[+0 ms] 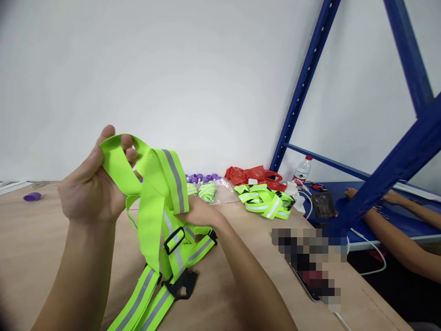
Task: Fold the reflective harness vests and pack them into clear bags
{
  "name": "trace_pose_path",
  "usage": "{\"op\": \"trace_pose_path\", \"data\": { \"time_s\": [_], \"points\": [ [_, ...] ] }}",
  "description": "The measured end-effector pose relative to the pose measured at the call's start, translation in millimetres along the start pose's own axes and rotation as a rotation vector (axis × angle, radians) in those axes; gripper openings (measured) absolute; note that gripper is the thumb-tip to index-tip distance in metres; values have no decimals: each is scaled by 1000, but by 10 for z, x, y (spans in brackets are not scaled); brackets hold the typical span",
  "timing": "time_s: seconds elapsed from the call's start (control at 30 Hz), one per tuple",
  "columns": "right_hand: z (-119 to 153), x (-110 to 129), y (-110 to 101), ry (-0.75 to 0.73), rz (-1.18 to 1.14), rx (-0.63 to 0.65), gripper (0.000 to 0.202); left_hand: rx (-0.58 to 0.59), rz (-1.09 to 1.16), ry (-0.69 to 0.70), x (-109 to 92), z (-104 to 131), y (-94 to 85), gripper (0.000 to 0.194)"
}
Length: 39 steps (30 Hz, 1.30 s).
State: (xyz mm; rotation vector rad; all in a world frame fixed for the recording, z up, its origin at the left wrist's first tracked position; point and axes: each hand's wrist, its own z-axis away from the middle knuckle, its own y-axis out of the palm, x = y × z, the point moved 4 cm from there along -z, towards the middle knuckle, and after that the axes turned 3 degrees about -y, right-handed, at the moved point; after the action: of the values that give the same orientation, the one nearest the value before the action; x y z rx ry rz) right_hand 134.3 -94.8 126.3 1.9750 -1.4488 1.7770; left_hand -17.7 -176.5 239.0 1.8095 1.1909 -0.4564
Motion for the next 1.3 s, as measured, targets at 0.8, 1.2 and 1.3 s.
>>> {"op": "trace_pose_path", "data": {
  "time_s": [0.8, 1.2, 1.3],
  "points": [
    [397, 435, -779, -34, -506, -517, 33, 499, -663, -411, 135, -44, -491, 33],
    [427, 627, -704, -94, -347, -572, 42, 678, -773, -425, 744, -23, -72, 43],
    [438, 662, -709, -67, -228, -567, 51, 740, -724, -477, 790, 15, -21, 44]
  ]
}}
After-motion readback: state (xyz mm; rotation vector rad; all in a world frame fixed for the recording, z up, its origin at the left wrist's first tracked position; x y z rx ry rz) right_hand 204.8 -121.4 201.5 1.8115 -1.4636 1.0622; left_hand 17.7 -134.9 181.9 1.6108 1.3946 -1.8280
